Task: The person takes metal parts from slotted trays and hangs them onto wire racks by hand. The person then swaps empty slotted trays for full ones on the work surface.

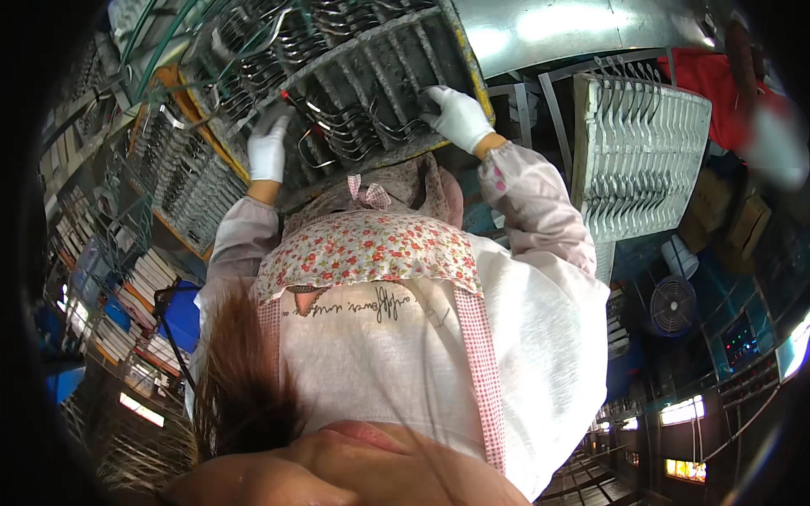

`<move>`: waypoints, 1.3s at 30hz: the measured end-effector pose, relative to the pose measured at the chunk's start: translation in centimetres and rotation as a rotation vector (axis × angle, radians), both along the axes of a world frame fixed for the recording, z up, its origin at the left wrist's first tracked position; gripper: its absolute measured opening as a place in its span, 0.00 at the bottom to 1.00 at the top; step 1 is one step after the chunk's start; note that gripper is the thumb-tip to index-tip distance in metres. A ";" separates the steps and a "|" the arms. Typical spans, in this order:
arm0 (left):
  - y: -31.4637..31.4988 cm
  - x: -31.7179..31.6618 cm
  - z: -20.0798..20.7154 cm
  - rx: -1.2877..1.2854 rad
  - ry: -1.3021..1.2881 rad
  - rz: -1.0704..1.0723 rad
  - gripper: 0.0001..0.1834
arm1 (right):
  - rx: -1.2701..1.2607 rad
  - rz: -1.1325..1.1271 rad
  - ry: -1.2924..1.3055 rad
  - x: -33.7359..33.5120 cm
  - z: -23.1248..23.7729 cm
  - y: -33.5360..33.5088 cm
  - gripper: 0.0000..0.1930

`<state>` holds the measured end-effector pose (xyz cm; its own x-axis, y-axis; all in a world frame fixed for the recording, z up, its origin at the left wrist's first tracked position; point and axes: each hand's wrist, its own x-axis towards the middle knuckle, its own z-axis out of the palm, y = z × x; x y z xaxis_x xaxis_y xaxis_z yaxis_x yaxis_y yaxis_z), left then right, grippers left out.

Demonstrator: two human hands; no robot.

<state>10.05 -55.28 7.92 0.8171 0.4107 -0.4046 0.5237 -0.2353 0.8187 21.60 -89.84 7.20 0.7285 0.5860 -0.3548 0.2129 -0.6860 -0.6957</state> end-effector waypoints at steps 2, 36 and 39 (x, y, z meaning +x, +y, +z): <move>0.5 -0.3 1.2 -0.295 -0.069 0.359 0.10 | -0.078 0.109 0.018 -0.9 -0.2 2.7 0.17; 9.8 -14.5 4.9 -1.568 -0.201 -0.027 0.29 | -0.250 0.491 0.193 -4.9 -4.7 19.9 0.31; 9.1 -13.3 2.9 -1.636 -0.075 -0.052 0.29 | -0.104 0.411 0.091 -4.8 -6.2 17.7 0.31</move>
<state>-3.29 -46.16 10.81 0.8522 -0.4169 -0.3161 0.4935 0.8412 0.2210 16.82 -72.18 0.96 0.4049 0.7787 -0.4792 0.4239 -0.6243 -0.6561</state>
